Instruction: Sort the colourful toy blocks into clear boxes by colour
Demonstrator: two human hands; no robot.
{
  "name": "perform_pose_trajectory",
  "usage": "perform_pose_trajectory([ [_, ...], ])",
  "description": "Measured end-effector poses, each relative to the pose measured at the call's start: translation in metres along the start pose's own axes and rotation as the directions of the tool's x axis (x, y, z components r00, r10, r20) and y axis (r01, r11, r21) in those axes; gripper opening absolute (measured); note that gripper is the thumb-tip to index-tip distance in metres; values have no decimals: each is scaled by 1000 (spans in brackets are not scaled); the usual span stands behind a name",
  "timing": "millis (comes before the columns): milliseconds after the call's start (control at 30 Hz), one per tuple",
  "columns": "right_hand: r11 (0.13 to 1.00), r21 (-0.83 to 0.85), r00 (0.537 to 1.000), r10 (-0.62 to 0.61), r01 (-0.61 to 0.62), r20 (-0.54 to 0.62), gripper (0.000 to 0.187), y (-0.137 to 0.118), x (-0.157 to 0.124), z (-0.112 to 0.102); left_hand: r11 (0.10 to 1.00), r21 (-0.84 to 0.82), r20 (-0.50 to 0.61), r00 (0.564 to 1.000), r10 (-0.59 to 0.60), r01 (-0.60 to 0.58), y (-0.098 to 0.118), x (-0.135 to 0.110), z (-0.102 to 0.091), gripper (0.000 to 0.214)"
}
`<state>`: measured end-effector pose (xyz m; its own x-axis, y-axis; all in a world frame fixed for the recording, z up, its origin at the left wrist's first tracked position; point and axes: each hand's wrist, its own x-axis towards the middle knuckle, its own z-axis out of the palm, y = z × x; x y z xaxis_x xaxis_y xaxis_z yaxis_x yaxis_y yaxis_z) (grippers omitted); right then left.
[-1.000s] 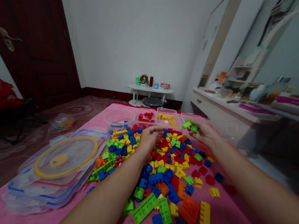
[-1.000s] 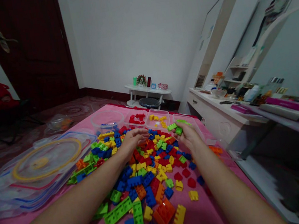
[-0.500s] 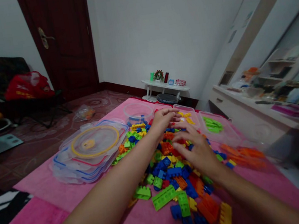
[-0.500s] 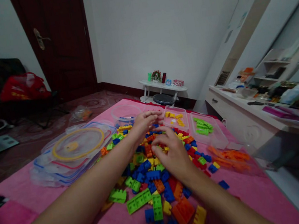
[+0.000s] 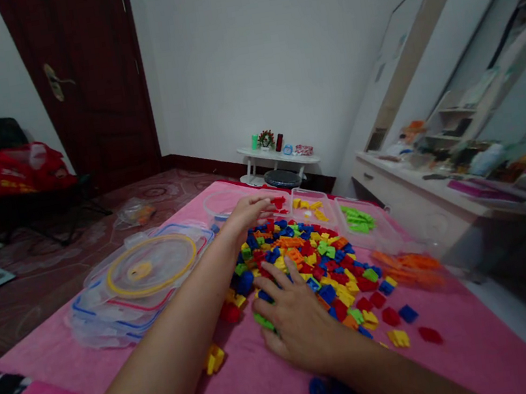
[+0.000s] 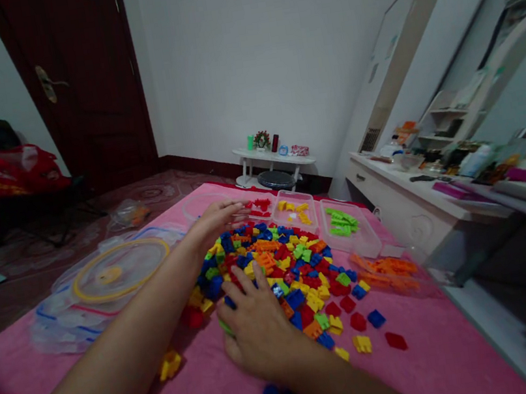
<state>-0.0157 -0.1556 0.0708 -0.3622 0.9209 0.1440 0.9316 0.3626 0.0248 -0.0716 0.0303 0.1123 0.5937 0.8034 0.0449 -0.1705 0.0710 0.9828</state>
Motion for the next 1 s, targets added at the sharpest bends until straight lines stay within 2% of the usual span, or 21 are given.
perform_pose_trajectory([
  [233, 958, -180, 974, 209, -222, -89, 28, 61, -9, -5, 978, -202, -31, 999, 44, -50, 7, 3, -13, 21],
  [367, 925, -212, 943, 282, -316, -175, 29, 65, 5, -15, 918, -389, -113, 993, 33, -75, 20, 3, -25, 15],
  [467, 957, -150, 950, 209, -247, -230, 29, 45, 30, -17, 838, -537, -210, 977, -28, -91, 31, 0, -34, 14],
  [600, 1000, 6, 975, -20, 22, -222, 37, 7, 70, -5, 739, -666, -253, 963, -97, -101, 44, -5, -44, 18],
  [667, 988, 35, 970, -142, 152, -199, 37, -8, 85, 4, 708, -698, -254, 962, -99, -111, 49, -8, -47, 19],
  [733, 975, 25, 960, -211, 219, -181, 39, -19, 95, 12, 688, -715, -254, 963, -94, -121, 53, -10, -48, 19],
  [867, 989, -11, 976, -150, 150, -159, 48, -24, 98, 20, 675, -728, -240, 966, -92, -116, 55, -12, -46, 19],
  [1000, 995, -63, 993, -87, 82, -76, 44, -4, 87, 16, 673, -732, -223, 970, -98, -100, 54, -11, -46, 21],
])
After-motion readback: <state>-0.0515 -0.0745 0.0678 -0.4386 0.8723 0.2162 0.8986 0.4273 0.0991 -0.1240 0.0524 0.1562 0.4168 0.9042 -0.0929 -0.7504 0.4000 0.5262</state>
